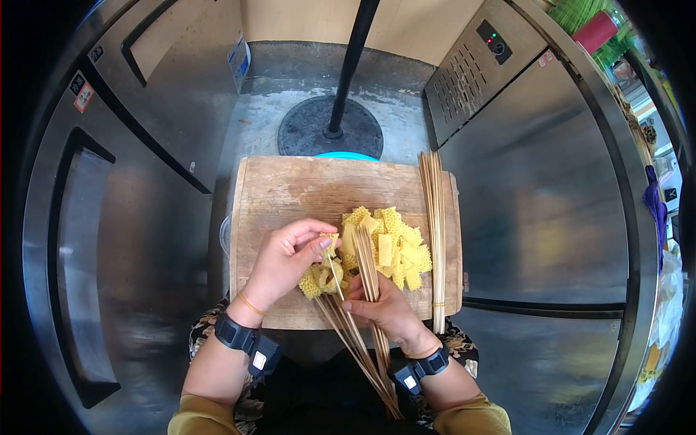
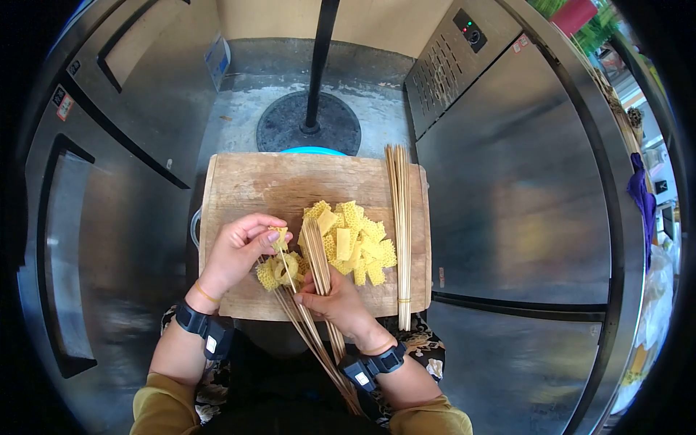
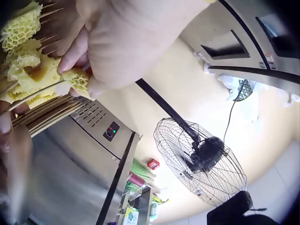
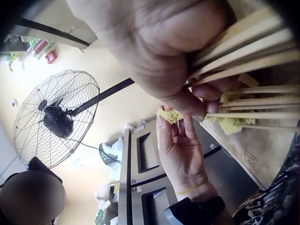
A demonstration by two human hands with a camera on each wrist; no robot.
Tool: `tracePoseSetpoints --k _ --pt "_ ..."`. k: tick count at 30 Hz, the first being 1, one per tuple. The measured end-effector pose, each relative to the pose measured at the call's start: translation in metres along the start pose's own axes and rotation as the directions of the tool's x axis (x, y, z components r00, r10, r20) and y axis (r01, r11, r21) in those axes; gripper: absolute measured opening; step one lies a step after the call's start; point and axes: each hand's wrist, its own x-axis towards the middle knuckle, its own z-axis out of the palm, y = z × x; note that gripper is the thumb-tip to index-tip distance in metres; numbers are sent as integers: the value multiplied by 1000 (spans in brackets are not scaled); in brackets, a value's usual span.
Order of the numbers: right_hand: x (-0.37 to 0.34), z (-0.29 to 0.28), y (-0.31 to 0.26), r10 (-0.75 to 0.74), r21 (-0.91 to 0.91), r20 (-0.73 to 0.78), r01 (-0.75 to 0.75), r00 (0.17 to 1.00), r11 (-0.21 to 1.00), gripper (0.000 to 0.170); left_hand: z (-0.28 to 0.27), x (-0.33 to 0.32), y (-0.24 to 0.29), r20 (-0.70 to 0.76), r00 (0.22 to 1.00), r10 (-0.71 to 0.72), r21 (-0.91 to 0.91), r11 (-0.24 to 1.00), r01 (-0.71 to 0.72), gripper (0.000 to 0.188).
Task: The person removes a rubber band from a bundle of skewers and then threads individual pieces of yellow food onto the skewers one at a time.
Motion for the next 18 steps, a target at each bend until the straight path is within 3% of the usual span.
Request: tracePoseSetpoints --k 3,6,9,16,18 --pt "0 -1 0 -9 6 -3 9 1000 1000 29 3 -1 -1 78 997 5 83 996 -11 19" --pt "-1 1 -3 -15 -17 -16 15 1000 1000 30 5 2 -7 -104 993 53 -20 998 -55 18" --pt "0 -1 1 -31 -40 -8 31 999 999 30 4 5 -11 -191 981 13 -70 997 -27 18" --pt "-3 0 0 -60 -53 -18 59 998 997 30 2 6 -14 -138 957 -255 -387 903 185 15" --pt "-3 0 0 -76 -72 -30 74 997 995 29 6 6 -16 -135 950 -283 -392 895 211 17"
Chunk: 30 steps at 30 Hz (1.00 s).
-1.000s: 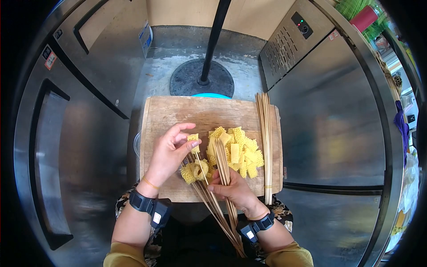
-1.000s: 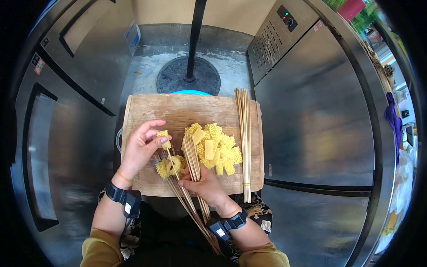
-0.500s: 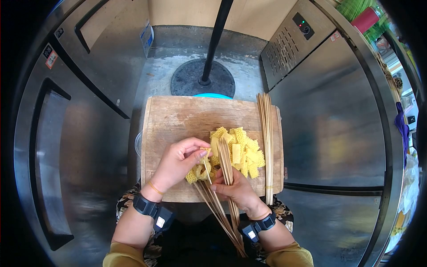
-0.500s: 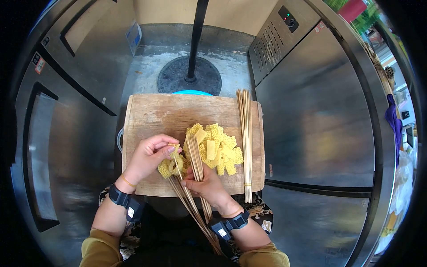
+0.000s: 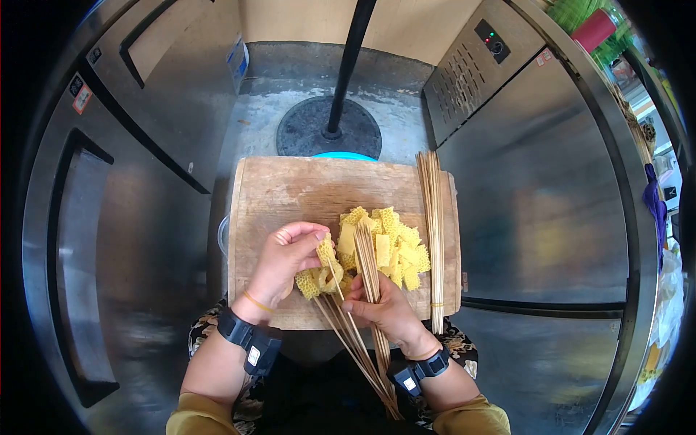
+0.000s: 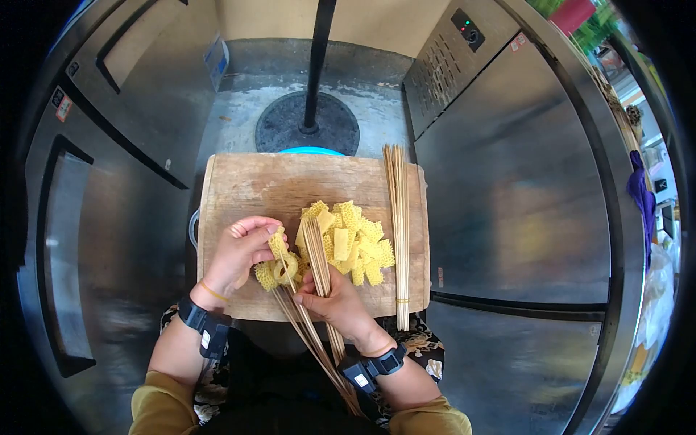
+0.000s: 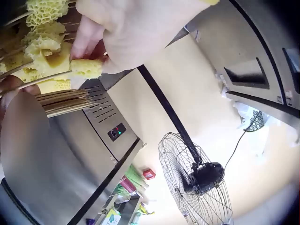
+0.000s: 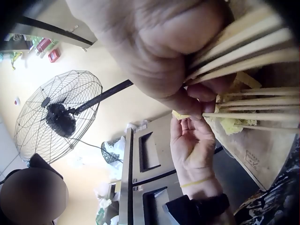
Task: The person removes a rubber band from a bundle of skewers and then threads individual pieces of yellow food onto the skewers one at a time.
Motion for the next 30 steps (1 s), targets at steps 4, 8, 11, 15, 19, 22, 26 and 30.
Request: tracePoseSetpoints --k 4,8,11,15,19,22,26,30 --pt "-1 -5 -1 -24 -61 -47 21 999 998 29 11 -5 -10 22 999 -27 87 996 25 20" --pt "-2 -14 0 -56 -84 -83 49 995 995 30 18 -7 -11 155 988 18 457 885 -88 19" --pt "-1 -14 2 -93 -49 -73 90 993 995 29 19 9 -11 -16 947 322 471 837 -276 19" --pt "-3 -14 4 -87 -117 -73 78 994 990 28 7 39 -50 50 907 417 702 632 -330 25" --pt "-8 -12 -3 -41 -139 -58 33 997 990 26 13 40 -57 31 933 358 810 538 -234 30" --pt "-9 -13 -2 -51 -49 -25 49 998 998 25 14 39 -56 39 927 373 794 552 -255 27" --pt "-13 -15 -8 -10 175 24 6 1000 985 22 11 41 -56 2 817 576 623 639 -452 15" --pt "-10 -16 -4 -40 257 8 37 999 966 21 5 36 -25 -168 877 450 228 883 -410 8"
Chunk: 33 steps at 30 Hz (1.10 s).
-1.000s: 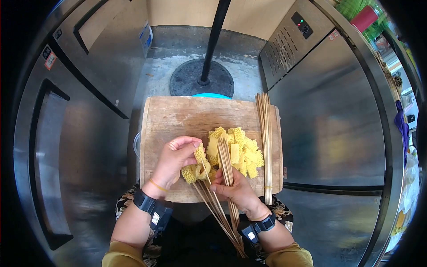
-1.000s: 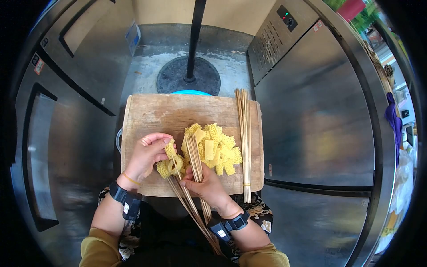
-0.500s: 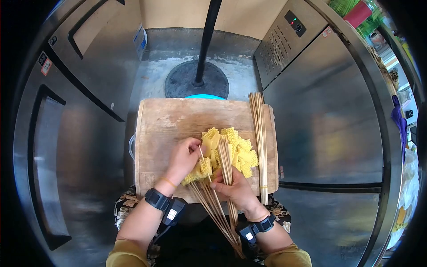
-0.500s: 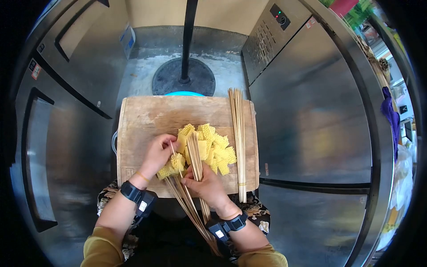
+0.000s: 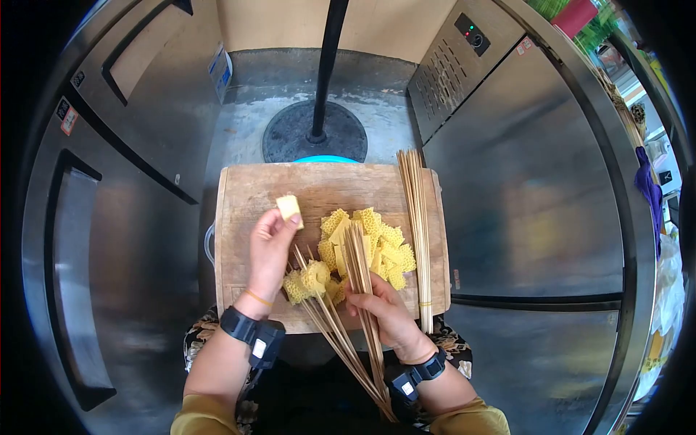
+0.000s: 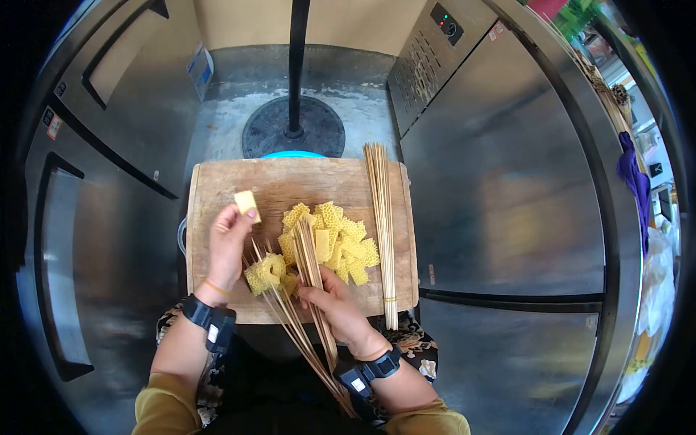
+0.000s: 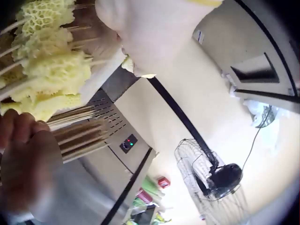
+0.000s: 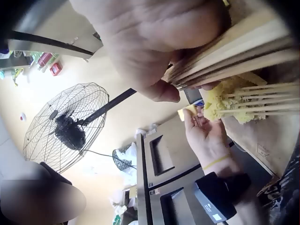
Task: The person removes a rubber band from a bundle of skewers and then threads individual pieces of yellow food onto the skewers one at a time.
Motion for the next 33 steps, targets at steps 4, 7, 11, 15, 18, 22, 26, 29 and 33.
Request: tracePoseSetpoints --k 4,7,11,15,18,22,26,29,33 --pt "3 1 4 5 16 -23 -5 1000 1000 24 -3 0 33 78 997 -1 -244 969 20 16" --pt "5 4 6 -4 -12 -27 4 1000 1000 25 -4 -7 38 241 966 -89 -270 950 155 22" --pt "5 12 3 12 2 -34 -11 999 1000 23 -2 -10 28 285 940 -187 -257 930 262 20" --pt "5 11 3 37 -23 -30 -38 999 999 21 0 -10 29 249 943 -221 -222 935 277 19" --pt "2 12 -2 57 -37 -13 -58 998 998 21 0 -13 28 248 947 -202 -109 966 235 20" --pt "3 9 1 19 -32 -18 -20 1000 999 21 -5 -13 28 296 934 -201 118 978 173 24" --pt "2 12 -2 -8 -18 -25 8 1000 1000 21 0 -11 33 267 942 -204 -157 955 252 23" --pt "1 10 -3 3 -19 -8 -4 1000 1000 20 2 -13 38 310 929 -201 -310 903 299 24" --pt "2 9 -1 6 -49 8 -6 1000 999 21 8 -14 30 205 975 -84 -178 976 121 27"
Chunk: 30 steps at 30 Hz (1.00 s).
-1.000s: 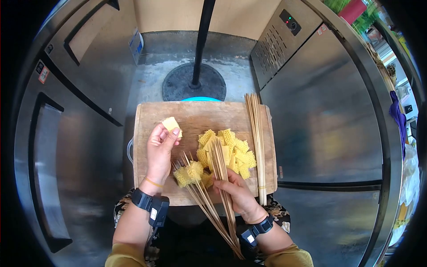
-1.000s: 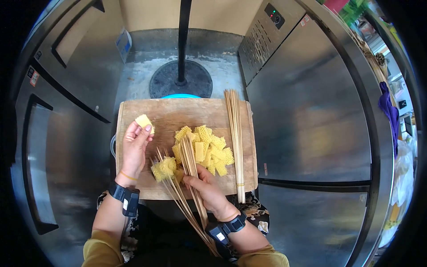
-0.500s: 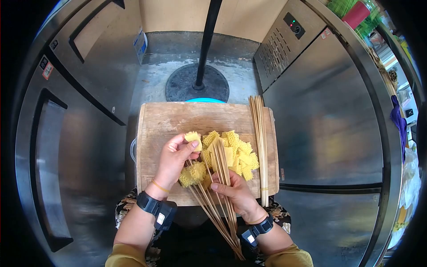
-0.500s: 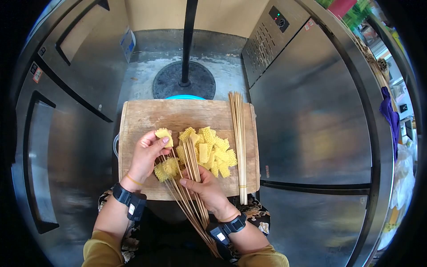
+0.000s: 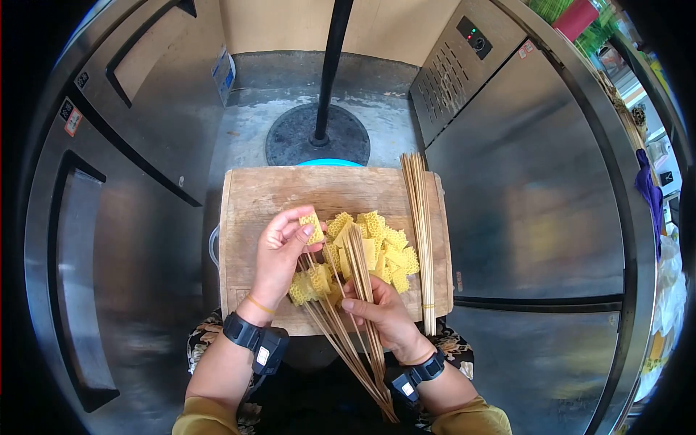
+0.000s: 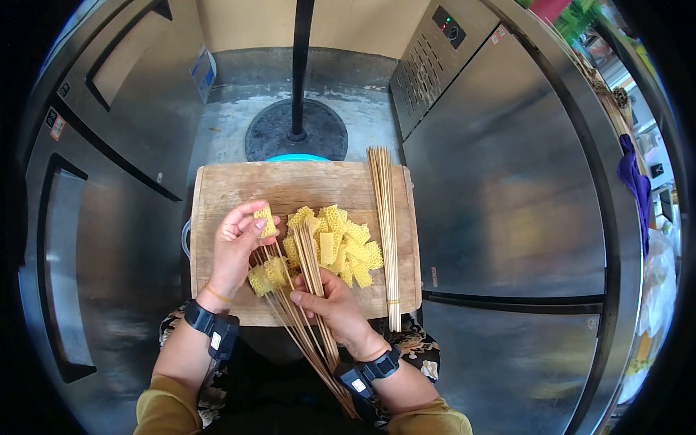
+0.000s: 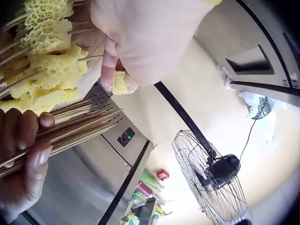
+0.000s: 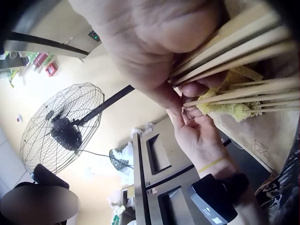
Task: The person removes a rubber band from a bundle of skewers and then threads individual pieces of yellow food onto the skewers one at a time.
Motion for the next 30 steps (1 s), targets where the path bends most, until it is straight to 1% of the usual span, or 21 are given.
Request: tracePoseSetpoints --k 2,6,8,11,14,18,23,29,30 --pt "-1 2 -1 9 -20 -9 -10 1000 1000 21 4 -2 9 15 999 29 14 999 -29 27" --pt "-1 1 -1 27 -39 8 -27 1000 999 24 2 -1 8 37 999 7 28 1000 -8 24" --pt "0 2 0 29 -43 -4 -29 1000 999 24 -1 -2 6 70 998 -4 38 999 1 23" --pt "2 3 1 28 -56 -35 -30 999 998 23 -1 -3 6 91 996 -2 0 1000 2 22" --pt "3 3 2 9 -76 -67 -14 998 997 22 -2 -4 3 101 995 7 6 1000 -8 20" --pt "5 -3 6 -21 -62 -69 16 997 998 22 -1 -9 5 157 987 -34 62 998 25 19" --pt "5 -3 6 -25 -71 -103 18 994 997 22 -3 -13 3 200 976 -89 135 989 63 18" --pt "2 1 2 -25 -114 -73 16 997 993 24 4 -17 4 188 981 -50 83 996 34 23" --pt "2 2 2 -28 -125 -70 19 997 992 24 6 -17 6 157 987 -44 75 997 32 24"
